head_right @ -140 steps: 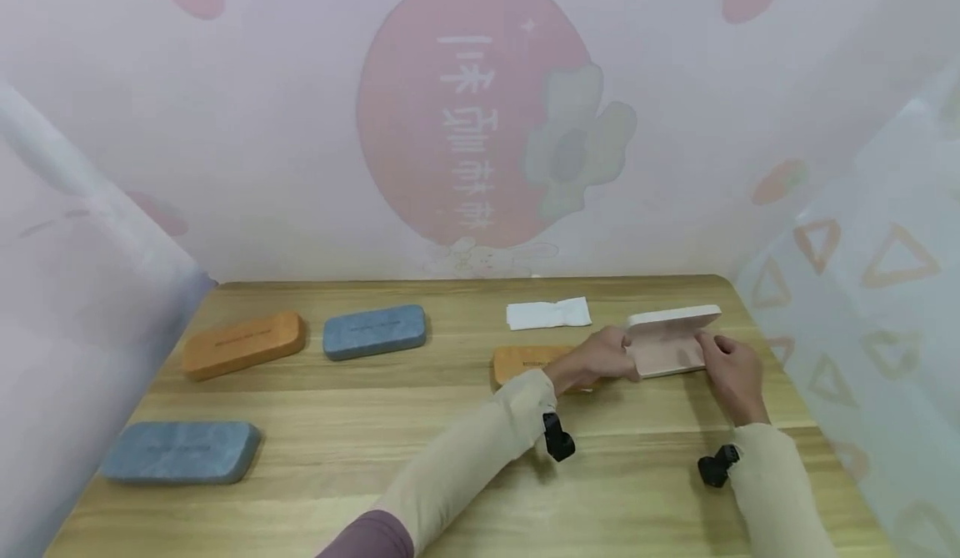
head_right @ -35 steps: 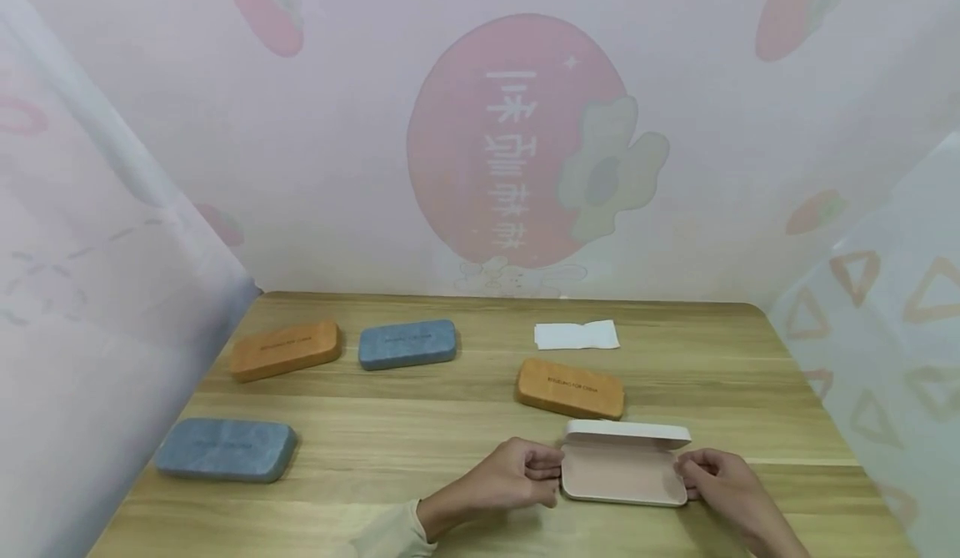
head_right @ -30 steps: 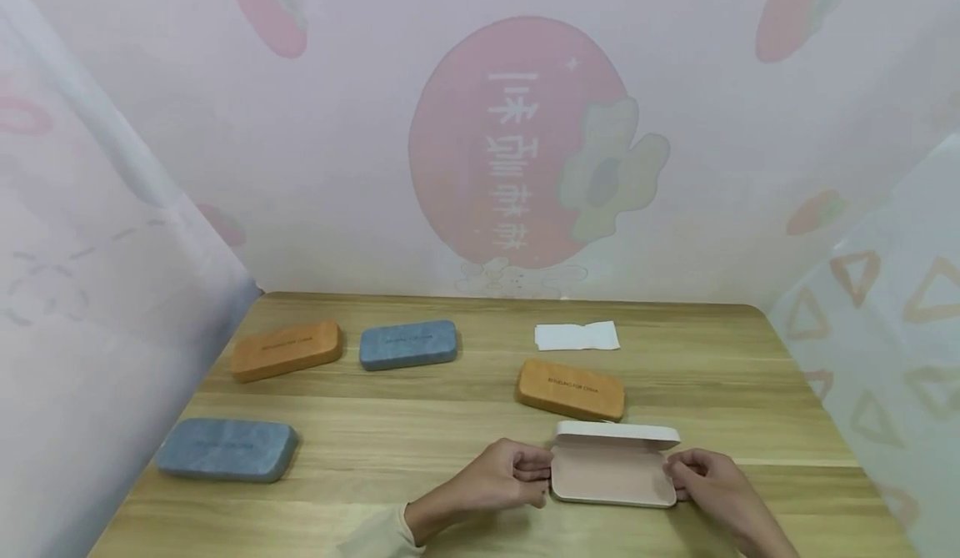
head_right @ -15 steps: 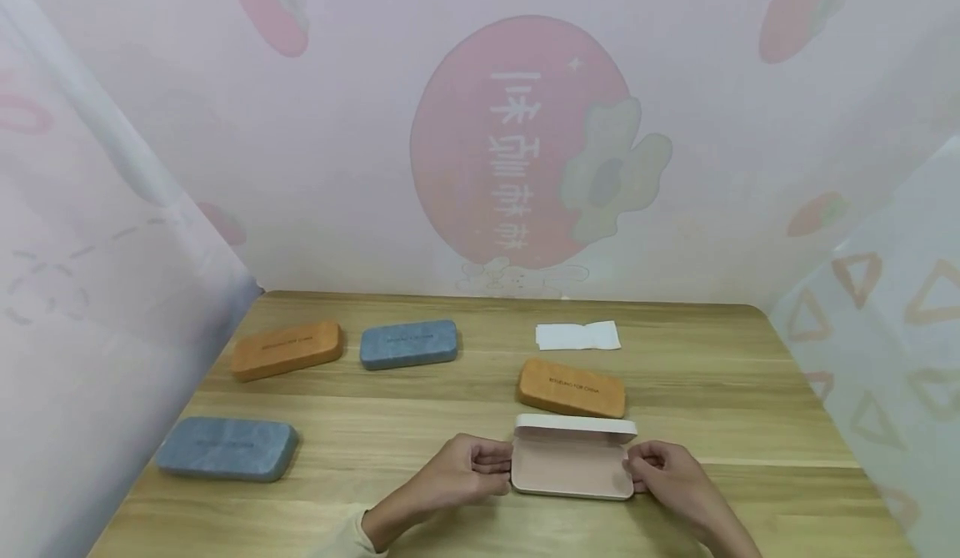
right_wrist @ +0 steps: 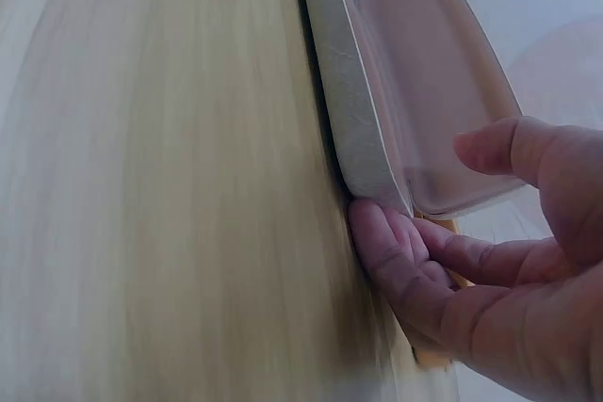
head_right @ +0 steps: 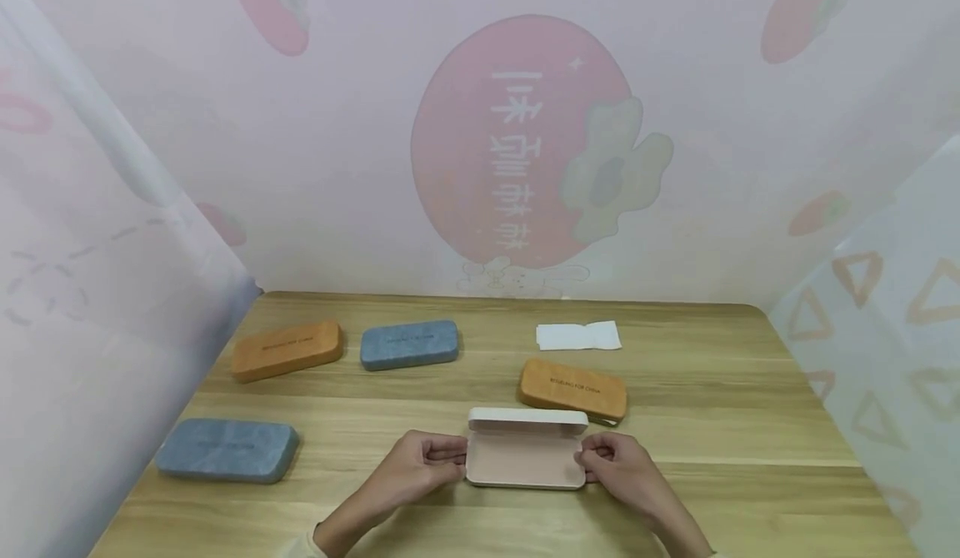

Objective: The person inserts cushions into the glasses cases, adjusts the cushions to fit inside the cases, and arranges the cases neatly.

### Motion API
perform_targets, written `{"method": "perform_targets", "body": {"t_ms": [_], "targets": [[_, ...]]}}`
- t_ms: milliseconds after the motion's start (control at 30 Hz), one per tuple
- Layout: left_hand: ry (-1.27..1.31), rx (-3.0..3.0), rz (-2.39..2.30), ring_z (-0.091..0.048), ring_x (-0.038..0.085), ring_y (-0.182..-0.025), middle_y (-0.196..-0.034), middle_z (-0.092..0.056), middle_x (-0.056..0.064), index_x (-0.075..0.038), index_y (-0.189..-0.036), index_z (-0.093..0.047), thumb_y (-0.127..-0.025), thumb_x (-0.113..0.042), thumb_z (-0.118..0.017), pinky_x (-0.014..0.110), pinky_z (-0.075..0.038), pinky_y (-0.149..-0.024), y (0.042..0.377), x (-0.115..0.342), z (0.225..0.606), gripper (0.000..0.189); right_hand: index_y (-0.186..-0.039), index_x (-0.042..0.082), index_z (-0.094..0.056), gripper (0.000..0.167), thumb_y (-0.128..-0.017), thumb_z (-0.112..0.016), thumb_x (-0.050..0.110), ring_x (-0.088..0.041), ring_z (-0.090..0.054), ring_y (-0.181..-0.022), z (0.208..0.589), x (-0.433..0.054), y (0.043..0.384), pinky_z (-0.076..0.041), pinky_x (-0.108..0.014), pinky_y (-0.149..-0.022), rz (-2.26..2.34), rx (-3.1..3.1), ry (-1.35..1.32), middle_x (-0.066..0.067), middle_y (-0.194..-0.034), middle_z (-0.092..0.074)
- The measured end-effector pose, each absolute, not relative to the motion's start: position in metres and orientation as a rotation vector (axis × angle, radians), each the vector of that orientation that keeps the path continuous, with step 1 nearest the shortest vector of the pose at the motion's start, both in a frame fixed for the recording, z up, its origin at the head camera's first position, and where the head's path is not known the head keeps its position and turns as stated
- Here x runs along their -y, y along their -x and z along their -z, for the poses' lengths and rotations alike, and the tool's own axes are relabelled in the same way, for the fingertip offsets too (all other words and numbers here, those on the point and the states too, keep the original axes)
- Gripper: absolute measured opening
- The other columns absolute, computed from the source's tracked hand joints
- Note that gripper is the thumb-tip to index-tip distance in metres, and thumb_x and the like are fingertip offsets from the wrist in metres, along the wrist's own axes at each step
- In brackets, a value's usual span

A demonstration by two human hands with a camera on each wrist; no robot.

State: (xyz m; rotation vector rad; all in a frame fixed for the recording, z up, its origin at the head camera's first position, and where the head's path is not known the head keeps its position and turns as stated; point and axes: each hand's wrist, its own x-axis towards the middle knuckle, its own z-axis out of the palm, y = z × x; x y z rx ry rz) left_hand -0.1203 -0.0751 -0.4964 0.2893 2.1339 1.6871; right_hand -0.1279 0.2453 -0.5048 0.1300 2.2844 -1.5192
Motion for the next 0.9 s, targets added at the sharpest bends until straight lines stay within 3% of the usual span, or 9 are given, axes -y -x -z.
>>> {"method": "perform_targets", "body": {"t_ms": [600,900], "targets": [[-0.072,-2.284,-1.671,-0.068,0.041,-0.116,-0.128,-0.065,0.031,0.016,-0.131,-0.058,-0.091,-0.013,-0.072,0.039,-0.059,-0.091,0.113,0.141,0.493,0.051,-0.119,-0.013,-0.062,0.040,-0.090,-0.071,0.014,-0.018,-0.068,-0.091,0.507,-0.165,0.139,-0.057,-0.025,-0.073,1.542,-2.357,0.047,-0.013,-0.103,-0.071],[-0.025,-2.486,-1.536,-0.070,0.039,-0.111,-0.123,-0.069,0.027,0.014,-0.128,-0.061,-0.090,-0.009,-0.072,0.041,-0.059,-0.092,0.119,0.163,0.495,0.046,-0.120,-0.013,-0.061,0.039,-0.096,-0.066,0.017,-0.020,-0.070,-0.090,0.511,-0.151,0.145,-0.060,-0.030,-0.076,1.587,-2.298,0.041,-0.016,-0.107,-0.071]]}}
